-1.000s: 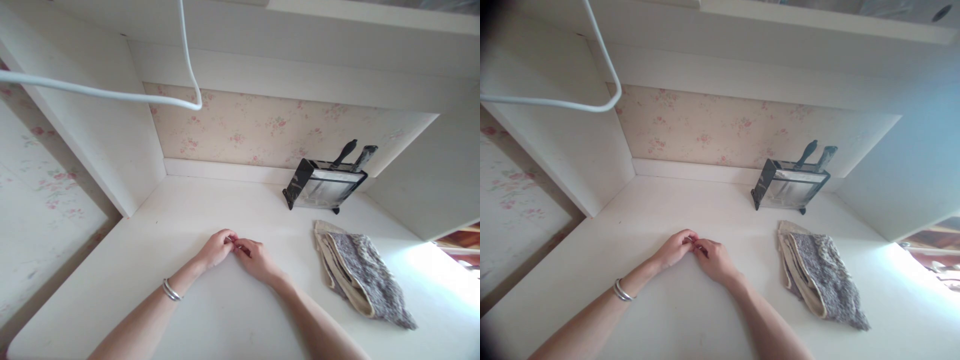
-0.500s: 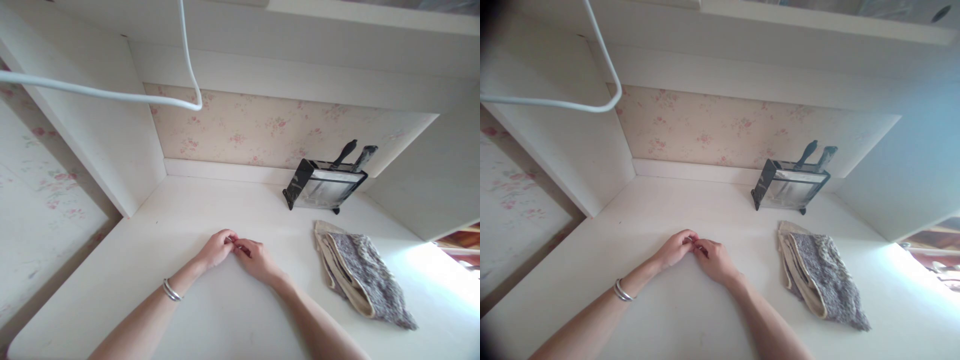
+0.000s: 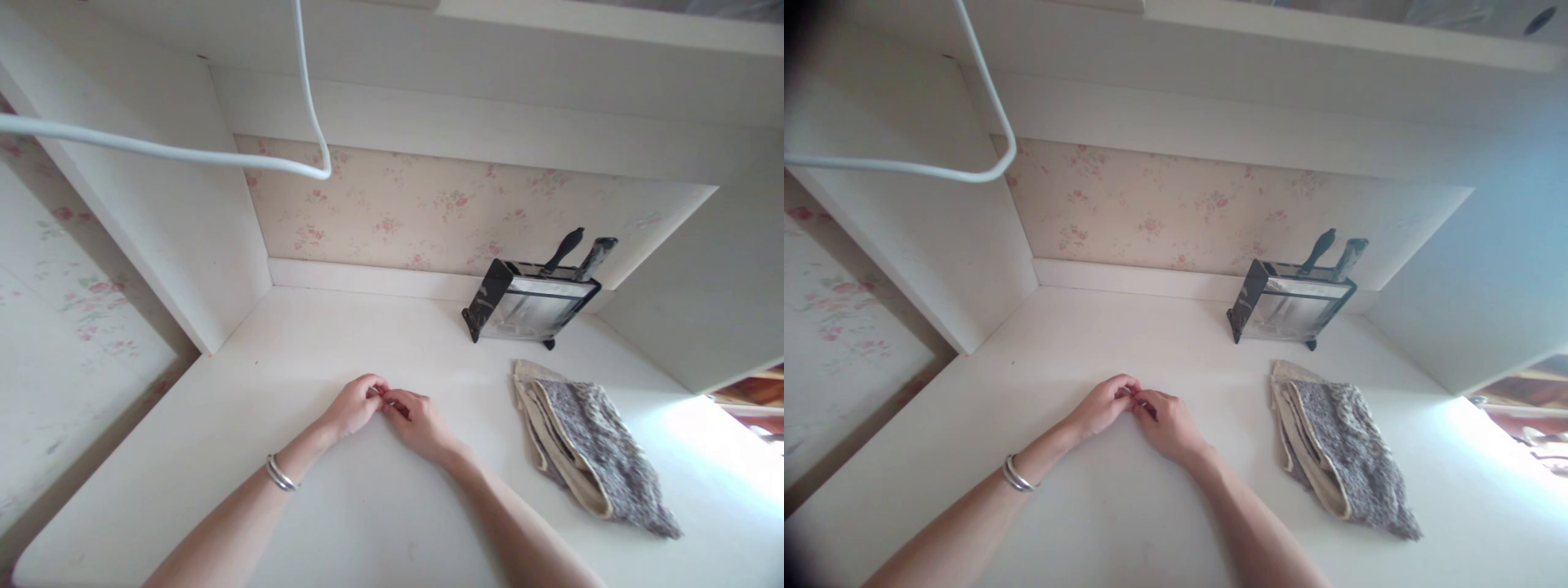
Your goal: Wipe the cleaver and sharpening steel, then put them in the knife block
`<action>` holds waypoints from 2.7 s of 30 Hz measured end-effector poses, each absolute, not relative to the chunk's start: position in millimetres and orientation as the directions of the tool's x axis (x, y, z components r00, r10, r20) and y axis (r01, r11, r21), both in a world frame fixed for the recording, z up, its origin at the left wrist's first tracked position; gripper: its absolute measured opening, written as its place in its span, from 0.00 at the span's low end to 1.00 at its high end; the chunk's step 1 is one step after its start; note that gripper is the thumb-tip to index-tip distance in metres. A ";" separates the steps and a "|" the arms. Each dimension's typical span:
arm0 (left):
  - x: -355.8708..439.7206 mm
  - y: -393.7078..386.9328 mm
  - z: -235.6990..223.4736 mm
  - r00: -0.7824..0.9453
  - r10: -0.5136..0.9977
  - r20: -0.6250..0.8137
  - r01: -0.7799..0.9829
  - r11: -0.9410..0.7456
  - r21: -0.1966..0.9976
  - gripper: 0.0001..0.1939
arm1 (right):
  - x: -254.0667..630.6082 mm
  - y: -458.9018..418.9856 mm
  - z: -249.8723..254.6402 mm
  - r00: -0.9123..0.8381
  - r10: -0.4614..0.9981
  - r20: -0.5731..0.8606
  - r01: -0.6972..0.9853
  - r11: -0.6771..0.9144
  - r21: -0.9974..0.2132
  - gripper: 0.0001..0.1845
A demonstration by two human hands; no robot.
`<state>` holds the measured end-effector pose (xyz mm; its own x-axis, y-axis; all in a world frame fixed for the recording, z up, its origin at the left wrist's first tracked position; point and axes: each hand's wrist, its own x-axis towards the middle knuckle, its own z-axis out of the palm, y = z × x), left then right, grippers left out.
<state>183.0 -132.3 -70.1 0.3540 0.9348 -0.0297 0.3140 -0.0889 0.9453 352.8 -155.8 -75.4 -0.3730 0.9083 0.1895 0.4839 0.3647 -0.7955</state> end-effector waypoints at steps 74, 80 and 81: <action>183.0 -132.7 -69.5 0.356 0.934 -0.043 0.305 -0.072 0.950 0.12 | 353.7 -154.2 -77.3 -0.381 0.905 0.188 0.498 0.373 -0.783 0.11; 182.6 -132.0 -71.6 0.355 0.934 -0.047 0.312 -0.071 0.947 0.12 | 353.3 -155.4 -76.4 -0.383 0.903 0.193 0.503 0.379 -0.777 0.11; 182.6 -131.9 -71.9 0.357 0.933 -0.046 0.314 -0.074 0.946 0.12 | 353.4 -155.4 -76.5 -0.382 0.904 0.192 0.504 0.377 -0.777 0.11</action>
